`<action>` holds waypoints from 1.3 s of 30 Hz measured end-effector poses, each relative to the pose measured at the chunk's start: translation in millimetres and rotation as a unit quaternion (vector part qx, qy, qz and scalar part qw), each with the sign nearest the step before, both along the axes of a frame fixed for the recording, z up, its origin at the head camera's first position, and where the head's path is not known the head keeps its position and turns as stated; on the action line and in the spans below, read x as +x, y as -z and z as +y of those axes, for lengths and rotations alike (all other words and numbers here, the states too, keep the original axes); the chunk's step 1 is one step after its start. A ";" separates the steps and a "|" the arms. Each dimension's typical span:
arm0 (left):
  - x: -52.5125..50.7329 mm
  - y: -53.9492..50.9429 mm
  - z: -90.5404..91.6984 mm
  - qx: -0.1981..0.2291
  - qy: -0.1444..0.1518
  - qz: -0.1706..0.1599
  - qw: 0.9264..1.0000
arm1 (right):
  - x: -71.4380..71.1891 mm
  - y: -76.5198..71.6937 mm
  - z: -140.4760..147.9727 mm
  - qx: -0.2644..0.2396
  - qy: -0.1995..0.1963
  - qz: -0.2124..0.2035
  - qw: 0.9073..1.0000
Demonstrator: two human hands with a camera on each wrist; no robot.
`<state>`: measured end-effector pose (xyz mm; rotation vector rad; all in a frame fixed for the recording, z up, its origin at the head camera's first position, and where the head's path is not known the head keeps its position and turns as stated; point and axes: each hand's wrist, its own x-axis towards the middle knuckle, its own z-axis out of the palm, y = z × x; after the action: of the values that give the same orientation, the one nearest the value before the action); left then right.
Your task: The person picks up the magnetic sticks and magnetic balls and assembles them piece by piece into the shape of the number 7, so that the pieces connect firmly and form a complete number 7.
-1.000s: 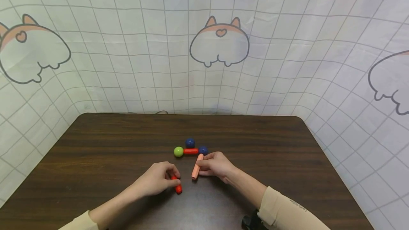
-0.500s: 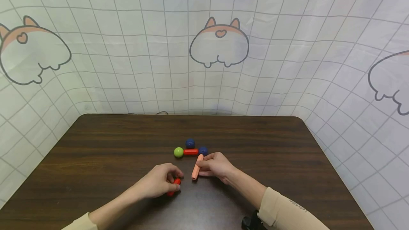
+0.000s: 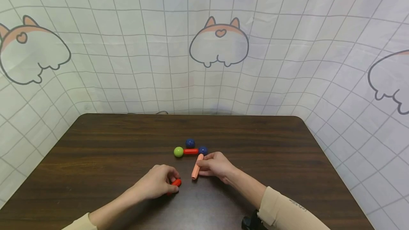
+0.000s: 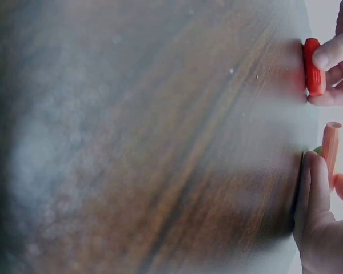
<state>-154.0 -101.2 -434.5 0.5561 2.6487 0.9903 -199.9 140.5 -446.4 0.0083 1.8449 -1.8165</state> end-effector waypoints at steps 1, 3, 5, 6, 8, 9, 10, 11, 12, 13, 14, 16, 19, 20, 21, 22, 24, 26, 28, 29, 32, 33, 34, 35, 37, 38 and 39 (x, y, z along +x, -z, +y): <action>0.4 -0.1 0.0 0.002 0.000 -0.003 1.000 | 0.2 -0.3 -0.1 0.000 -0.001 0.000 1.000; 1.3 0.3 0.0 0.011 0.003 -0.014 1.000 | 0.6 -0.7 0.0 -0.001 -0.002 -0.001 1.000; 2.1 0.7 0.0 0.026 0.008 -0.028 0.999 | 0.4 -0.7 0.1 -0.003 -0.006 -0.001 1.000; 2.7 0.5 0.1 0.034 0.011 -0.038 0.999 | 0.6 -0.9 0.1 -0.005 -0.008 0.000 1.000; 3.8 0.2 0.5 0.053 0.017 -0.061 0.997 | 0.3 -0.9 0.2 -0.007 -0.011 0.001 1.000; 4.1 -0.2 0.7 0.063 0.019 -0.071 0.995 | 0.1 -1.0 0.4 -0.008 -0.012 0.001 1.000; 4.6 -0.4 1.0 0.074 0.021 -0.085 0.993 | 0.0 -1.0 0.5 -0.008 -0.013 0.001 1.000; 5.1 -0.4 1.3 0.085 0.023 -0.101 0.991 | -0.2 -1.1 0.6 -0.008 -0.013 0.001 1.000; 5.5 -0.7 1.6 0.096 0.023 -0.116 0.988 | -0.4 -1.0 0.8 -0.009 -0.012 0.001 1.000; 5.6 -0.6 1.8 0.106 0.023 -0.128 0.986 | -0.6 -1.0 1.0 -0.009 -0.011 -0.001 1.000; 5.7 -0.4 2.1 0.116 0.022 -0.139 0.983 | -0.7 -1.3 1.2 -0.008 -0.011 -0.001 1.000; 5.9 0.1 2.7 0.137 0.017 -0.161 0.977 | -0.5 -1.2 1.2 -0.009 -0.011 -0.001 1.000; 5.9 0.2 3.8 0.167 0.007 -0.190 0.968 | -0.2 -1.3 0.9 -0.010 -0.013 0.001 1.000; 5.8 0.2 4.2 0.177 0.003 -0.200 0.964 | -0.2 -1.2 0.7 -0.010 -0.014 0.003 1.000; 5.7 0.4 4.7 0.188 0.000 -0.211 0.959 | -0.1 -1.2 0.5 -0.009 -0.014 0.003 1.000; 5.6 0.3 5.3 0.198 -0.004 -0.223 0.955 | -0.1 -1.5 0.3 -0.009 -0.014 0.003 1.000; 5.6 0.7 6.7 0.219 -0.011 -0.249 0.943 | -0.3 -1.5 0.1 -0.008 -0.013 0.003 1.000; 5.6 1.4 8.1 0.237 -0.020 -0.274 0.932 | -0.5 -1.2 0.1 -0.008 -0.011 0.002 1.000; 5.6 2.4 9.8 0.253 -0.030 -0.293 0.921 | -1.0 -0.6 0.4 -0.007 -0.008 0.000 1.000; 5.5 3.0 10.6 0.261 -0.035 -0.301 0.917 | -1.3 -0.2 0.5 -0.007 -0.006 -0.001 1.000; 5.0 4.7 12.8 0.276 -0.043 -0.311 0.908 | -1.8 0.9 0.0 -0.006 0.001 -0.002 1.000; 4.8 5.4 13.5 0.281 -0.045 -0.314 0.906 | -1.5 0.9 0.0 -0.006 0.002 -0.002 1.000; 4.7 5.9 14.1 0.285 -0.047 -0.316 0.904 | -1.6 1.2 -0.2 -0.006 0.003 -0.001 1.000; 4.5 6.6 14.5 0.289 -0.049 -0.319 0.901 | -1.7 1.9 -0.6 -0.006 0.005 -0.001 1.000; 4.0 7.3 15.2 0.293 -0.051 -0.322 0.899 | -1.3 2.6 -0.7 -0.008 0.005 0.000 1.000; 3.8 7.6 15.6 0.295 -0.052 -0.324 0.897 | -1.2 2.9 -0.5 -0.008 0.004 0.002 1.000; 3.6 8.1 15.9 0.297 -0.052 -0.324 0.897 | -1.0 3.0 -0.3 -0.009 0.003 0.003 1.000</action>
<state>-150.4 -85.3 -442.6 0.1345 1.7835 1.6802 -201.0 140.2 -449.4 0.0011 1.8342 -1.8390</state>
